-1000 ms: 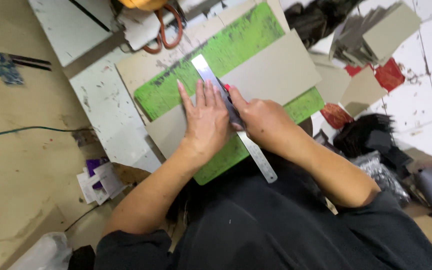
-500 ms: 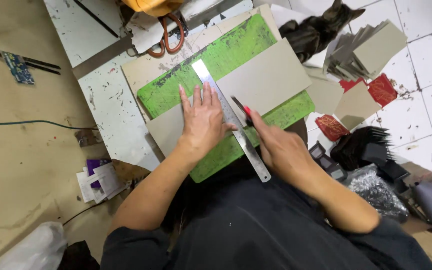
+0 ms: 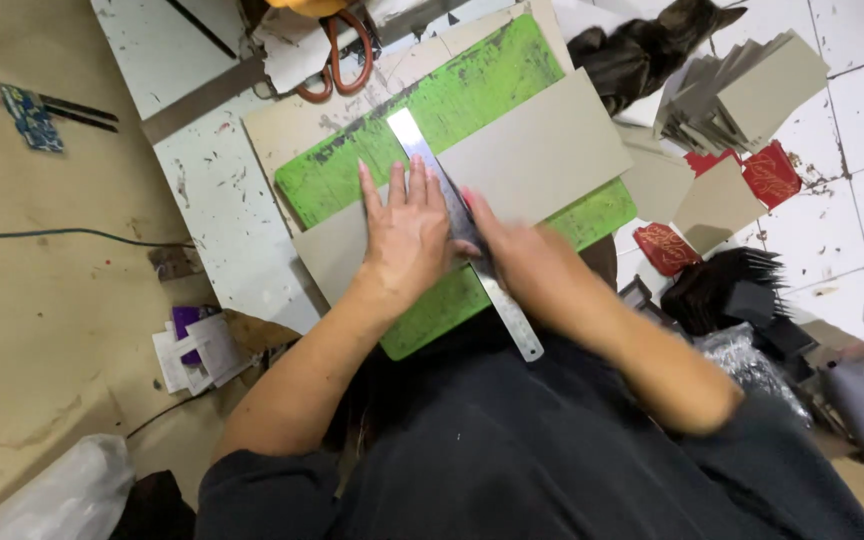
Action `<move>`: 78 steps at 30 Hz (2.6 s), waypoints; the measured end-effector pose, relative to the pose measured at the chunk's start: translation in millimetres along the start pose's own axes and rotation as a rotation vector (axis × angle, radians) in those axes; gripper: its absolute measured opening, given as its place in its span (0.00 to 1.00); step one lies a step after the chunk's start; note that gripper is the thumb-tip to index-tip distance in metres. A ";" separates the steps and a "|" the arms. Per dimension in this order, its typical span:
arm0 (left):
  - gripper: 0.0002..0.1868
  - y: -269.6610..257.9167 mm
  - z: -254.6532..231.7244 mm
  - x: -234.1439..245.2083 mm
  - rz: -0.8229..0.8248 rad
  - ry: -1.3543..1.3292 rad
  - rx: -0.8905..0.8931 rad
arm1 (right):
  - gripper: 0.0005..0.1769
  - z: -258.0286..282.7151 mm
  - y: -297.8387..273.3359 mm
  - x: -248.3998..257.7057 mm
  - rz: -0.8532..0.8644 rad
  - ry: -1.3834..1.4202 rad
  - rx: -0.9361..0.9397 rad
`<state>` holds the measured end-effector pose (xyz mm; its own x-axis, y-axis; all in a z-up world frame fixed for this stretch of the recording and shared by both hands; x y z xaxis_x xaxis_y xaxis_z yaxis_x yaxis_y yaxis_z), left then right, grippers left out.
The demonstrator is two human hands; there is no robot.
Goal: Measuring and cutting cardboard sheets using a ruler and utility knife
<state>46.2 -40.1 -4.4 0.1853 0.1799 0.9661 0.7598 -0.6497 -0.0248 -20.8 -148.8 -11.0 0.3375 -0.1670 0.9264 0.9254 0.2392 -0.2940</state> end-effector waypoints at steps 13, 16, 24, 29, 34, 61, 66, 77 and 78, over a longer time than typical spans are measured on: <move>0.47 -56.9 68.0 30.8 -0.387 -0.125 0.194 | 0.50 -3.3 -64.2 -31.7 -0.297 0.345 -0.175; 0.52 -106.7 108.0 31.3 -0.630 -0.294 0.458 | 0.42 -27.1 -62.3 -26.3 -0.468 0.367 -0.126; 0.14 -134.3 155.5 -18.7 -0.657 -1.257 0.658 | 0.27 -174.7 -14.4 -6.6 -0.654 -0.009 -0.258; 0.05 -162.4 189.4 -39.5 -0.805 -1.428 0.613 | 0.23 -198.5 1.4 -2.8 -0.729 0.048 -0.302; 0.05 -107.0 130.5 8.3 -0.717 -1.333 0.579 | 0.21 -204.1 6.3 -0.8 -0.758 0.254 -0.336; 0.18 -116.5 98.6 -0.3 -0.968 -1.568 0.006 | 0.28 -127.8 25.0 1.5 -0.597 0.209 0.138; 0.27 -126.4 78.3 2.0 -0.974 -1.383 -0.017 | 0.29 -96.8 28.2 5.1 -0.657 -0.053 0.165; 0.31 -153.2 29.7 37.4 -1.034 -0.741 0.189 | 0.39 1.5 -35.0 11.0 -0.552 0.725 0.189; 0.31 -155.5 29.4 38.8 -1.026 -0.714 0.222 | 0.35 1.5 -36.0 8.8 -0.599 0.703 0.164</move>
<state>-46.5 89.5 29.4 -0.3073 0.9268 0.2160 0.8282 0.1486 0.5404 -51.4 -157.4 8.0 -0.1111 -0.8330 0.5420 0.9610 0.0490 0.2723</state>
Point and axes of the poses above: each hand's wrist, its own y-axis towards the middle knuckle, its own x-axis out of the back of the hand, z = x × y, the point moved 7 cm from there along y, towards the middle knuckle, and after that the axes turned 10 degrees about -y, right-handed, at the moved point
